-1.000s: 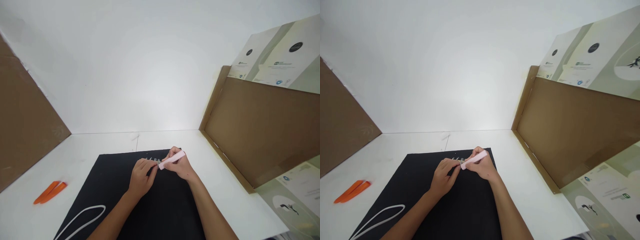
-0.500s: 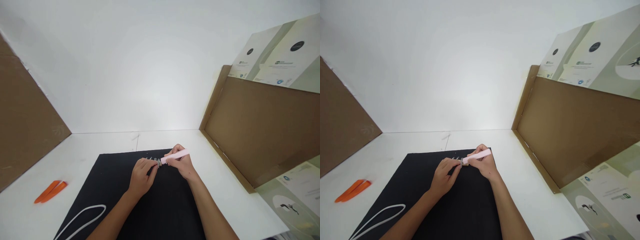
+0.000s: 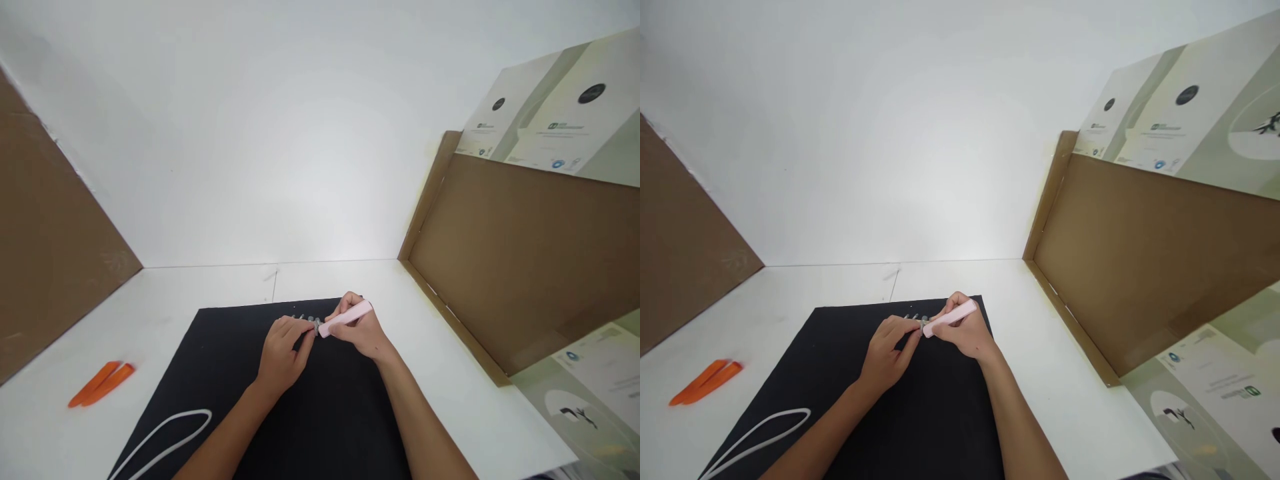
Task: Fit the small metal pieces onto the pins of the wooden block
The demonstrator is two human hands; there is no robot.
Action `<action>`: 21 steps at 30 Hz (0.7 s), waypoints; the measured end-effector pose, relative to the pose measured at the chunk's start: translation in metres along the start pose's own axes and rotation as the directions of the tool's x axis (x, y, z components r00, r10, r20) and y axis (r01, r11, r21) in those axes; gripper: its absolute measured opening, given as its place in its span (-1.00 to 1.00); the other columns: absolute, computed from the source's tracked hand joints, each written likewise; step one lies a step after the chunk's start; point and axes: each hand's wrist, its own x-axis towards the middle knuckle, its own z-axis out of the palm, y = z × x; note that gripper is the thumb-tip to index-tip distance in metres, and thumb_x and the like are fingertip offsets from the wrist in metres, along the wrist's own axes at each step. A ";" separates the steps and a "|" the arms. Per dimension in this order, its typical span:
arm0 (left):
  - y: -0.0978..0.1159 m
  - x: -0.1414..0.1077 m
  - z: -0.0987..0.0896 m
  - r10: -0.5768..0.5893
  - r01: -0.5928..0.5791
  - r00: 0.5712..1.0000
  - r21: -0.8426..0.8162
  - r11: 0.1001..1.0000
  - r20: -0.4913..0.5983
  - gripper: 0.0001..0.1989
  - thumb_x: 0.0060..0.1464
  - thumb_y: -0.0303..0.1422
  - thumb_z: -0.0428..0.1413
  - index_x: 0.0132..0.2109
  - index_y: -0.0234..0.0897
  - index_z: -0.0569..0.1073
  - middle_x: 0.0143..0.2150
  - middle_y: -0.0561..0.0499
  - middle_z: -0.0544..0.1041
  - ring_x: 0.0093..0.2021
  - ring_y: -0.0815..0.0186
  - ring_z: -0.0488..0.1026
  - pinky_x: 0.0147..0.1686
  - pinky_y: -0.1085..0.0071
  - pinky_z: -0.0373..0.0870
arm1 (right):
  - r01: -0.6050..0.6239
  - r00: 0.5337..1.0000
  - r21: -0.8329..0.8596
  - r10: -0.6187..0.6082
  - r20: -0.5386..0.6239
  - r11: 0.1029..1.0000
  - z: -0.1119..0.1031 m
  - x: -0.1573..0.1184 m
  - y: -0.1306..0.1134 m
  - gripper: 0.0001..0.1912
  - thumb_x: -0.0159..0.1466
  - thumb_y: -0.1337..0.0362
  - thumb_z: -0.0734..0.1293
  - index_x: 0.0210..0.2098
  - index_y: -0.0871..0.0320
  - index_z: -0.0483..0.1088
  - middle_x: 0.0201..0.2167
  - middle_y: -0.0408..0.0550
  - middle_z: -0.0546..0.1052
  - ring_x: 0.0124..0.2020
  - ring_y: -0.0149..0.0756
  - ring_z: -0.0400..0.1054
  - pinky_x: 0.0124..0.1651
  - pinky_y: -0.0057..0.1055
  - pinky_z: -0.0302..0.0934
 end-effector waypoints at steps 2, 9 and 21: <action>0.000 0.000 0.000 -0.002 0.002 1.000 0.001 1.000 0.000 -0.90 0.17 -0.49 0.08 -0.19 -0.23 0.47 -0.30 -0.01 0.56 -0.28 0.26 0.44 -0.21 0.30 0.33 | -0.003 1.000 0.007 0.003 0.022 1.000 0.001 -0.001 0.000 -0.64 -0.04 0.45 0.48 -0.43 0.10 0.20 -0.44 -0.14 0.60 -0.44 -0.31 0.50 -0.39 -0.45 0.30; 0.002 0.000 0.000 0.000 0.000 1.000 -0.003 1.000 0.026 -0.88 0.19 -0.49 0.07 -0.17 -0.22 0.46 -0.29 -0.01 0.55 -0.28 0.26 0.42 -0.21 0.29 0.32 | 0.027 0.998 0.023 -0.026 -0.058 0.999 0.006 0.002 0.004 -0.67 -0.02 0.44 0.47 -0.42 0.10 0.22 -0.40 -0.11 0.61 -0.43 -0.32 0.48 -0.36 -0.43 0.31; -0.012 0.002 0.001 -0.191 0.188 0.978 -0.044 0.981 -0.077 -0.89 0.22 -0.39 0.04 -0.21 -0.25 0.47 -0.24 -0.04 0.52 -0.20 0.26 0.44 -0.15 0.34 0.36 | 0.064 0.979 0.021 -0.058 -0.197 0.998 -0.003 0.007 0.012 -0.64 -0.01 0.47 0.42 -0.34 0.08 0.20 -0.48 -0.20 0.57 -0.58 -0.40 0.37 -0.50 -0.49 0.21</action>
